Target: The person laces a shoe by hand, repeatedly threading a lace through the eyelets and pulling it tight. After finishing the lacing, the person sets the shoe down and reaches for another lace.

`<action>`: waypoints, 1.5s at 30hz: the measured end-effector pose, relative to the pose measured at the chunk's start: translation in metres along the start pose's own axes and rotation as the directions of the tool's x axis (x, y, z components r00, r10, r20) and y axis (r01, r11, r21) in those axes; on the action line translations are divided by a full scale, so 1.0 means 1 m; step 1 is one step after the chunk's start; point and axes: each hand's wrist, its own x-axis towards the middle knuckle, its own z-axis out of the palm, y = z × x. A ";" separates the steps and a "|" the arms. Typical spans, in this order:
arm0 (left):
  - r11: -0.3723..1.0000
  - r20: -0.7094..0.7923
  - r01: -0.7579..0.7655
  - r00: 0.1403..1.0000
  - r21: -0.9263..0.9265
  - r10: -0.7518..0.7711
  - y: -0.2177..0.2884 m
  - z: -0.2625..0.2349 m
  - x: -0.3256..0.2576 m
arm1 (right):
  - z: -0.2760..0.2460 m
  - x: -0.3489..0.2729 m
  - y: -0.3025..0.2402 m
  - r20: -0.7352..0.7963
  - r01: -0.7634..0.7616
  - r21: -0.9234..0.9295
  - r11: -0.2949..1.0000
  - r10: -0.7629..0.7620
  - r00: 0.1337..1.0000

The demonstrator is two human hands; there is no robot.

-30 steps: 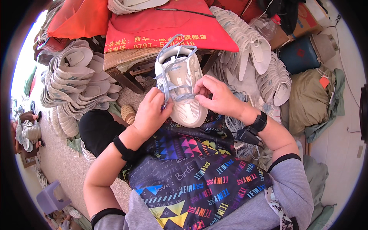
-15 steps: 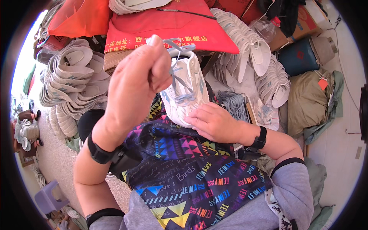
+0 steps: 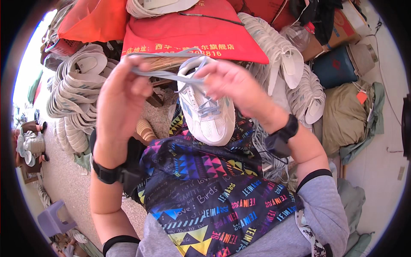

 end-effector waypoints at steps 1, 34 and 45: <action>0.986 0.014 0.034 0.999 -0.160 -0.032 0.009 -0.022 0.001 | -0.015 0.001 -0.012 -0.033 0.056 0.053 0.997 -0.054 0.998; 0.757 -0.114 0.033 0.992 0.653 0.055 -0.072 -0.056 -0.018 | -0.076 -0.045 0.017 -0.328 -0.199 -0.205 0.958 0.124 0.937; 0.611 -0.180 0.294 0.953 0.735 -0.243 -0.113 -0.019 -0.025 | -0.038 -0.047 0.033 -0.167 -0.254 -0.463 0.849 0.199 0.966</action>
